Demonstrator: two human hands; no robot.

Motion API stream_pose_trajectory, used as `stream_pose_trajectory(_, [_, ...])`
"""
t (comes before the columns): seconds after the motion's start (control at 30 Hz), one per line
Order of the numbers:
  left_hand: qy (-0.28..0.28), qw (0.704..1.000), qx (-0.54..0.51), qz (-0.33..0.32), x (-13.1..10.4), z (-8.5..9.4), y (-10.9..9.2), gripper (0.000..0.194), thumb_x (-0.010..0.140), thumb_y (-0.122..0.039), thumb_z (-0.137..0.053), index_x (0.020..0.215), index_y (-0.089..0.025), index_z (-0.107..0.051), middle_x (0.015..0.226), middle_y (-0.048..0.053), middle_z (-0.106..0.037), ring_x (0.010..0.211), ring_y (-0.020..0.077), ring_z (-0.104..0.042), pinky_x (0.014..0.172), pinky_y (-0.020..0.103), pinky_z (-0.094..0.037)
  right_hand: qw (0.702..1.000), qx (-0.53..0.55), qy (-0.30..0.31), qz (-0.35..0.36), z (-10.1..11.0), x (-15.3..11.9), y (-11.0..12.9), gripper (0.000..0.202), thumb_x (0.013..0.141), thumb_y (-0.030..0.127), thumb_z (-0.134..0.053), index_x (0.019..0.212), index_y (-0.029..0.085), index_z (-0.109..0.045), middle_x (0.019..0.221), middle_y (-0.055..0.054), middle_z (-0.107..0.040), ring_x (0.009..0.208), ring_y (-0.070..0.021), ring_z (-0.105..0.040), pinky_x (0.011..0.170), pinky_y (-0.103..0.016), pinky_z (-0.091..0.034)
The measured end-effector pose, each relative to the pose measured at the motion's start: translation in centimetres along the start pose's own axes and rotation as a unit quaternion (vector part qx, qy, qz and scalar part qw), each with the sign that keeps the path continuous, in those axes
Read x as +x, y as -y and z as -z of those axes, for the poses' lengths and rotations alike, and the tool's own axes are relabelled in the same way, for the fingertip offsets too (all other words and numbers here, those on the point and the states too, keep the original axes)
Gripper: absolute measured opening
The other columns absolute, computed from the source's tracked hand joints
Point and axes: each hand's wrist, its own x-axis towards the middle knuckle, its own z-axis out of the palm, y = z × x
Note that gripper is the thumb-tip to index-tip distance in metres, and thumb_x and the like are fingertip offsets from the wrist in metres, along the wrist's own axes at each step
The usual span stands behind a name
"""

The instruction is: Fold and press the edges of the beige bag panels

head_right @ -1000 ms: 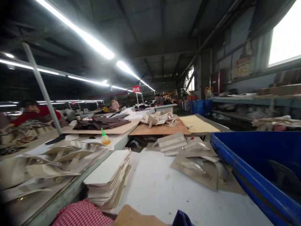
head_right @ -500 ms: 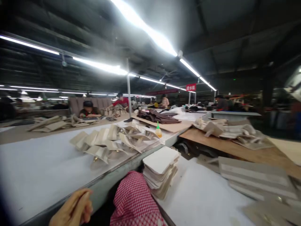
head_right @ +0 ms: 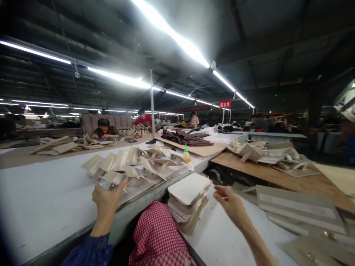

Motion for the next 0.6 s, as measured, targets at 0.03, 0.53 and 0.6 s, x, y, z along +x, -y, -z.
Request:
stream_pose_trajectory(0.03, [-0.002, 1.0, 0.014, 0.01, 0.3, -0.3, 0.1, 0.1, 0.075, -0.047, -0.079, 0.152, -0.012, -0.026, 0.158, 0.023, -0.032, 0.147, 0.0415, -0.026, 0.118, 0.062, -0.024, 0.999, -0.01, 0.039, 0.027, -0.8, -0.1, 0.0, 0.031, 0.095, 0.035, -0.066, 0.121, 0.018, -0.063, 0.121, -0.008, -0.066, 0.105, -0.0234, -0.066, 0.091, -0.046, -0.055])
stream_pose_trajectory(0.53, [0.032, 0.996, 0.046, 0.07, 7.6, 1.8, 3.9, 0.032, 0.095, -0.039, -0.061, 0.117, -0.016, -0.063, 0.115, 0.008, -0.068, 0.099, 0.0214, -0.068, 0.086, 0.042, -0.057, 0.968, -0.003, 0.152, 0.199, -5.3, 3.6, -0.1, 0.031, 0.093, 0.043, -0.051, 0.099, 0.03, -0.079, 0.101, -0.006, -0.078, 0.093, -0.026, -0.071, 0.086, -0.042, -0.055])
stream_pose_trajectory(0.6, [0.028, 0.995, 0.057, 0.078, 7.6, 2.1, 3.8, 0.03, 0.096, -0.038, -0.06, 0.114, -0.015, -0.064, 0.111, 0.007, -0.069, 0.097, 0.0208, -0.068, 0.085, 0.042, -0.057, 0.977, 0.015, 0.102, 0.186, -5.2, 3.5, 0.1, 0.033, 0.09, 0.048, -0.053, 0.094, 0.029, -0.078, 0.091, -0.006, -0.079, 0.086, -0.0271, -0.073, 0.08, -0.041, -0.058])
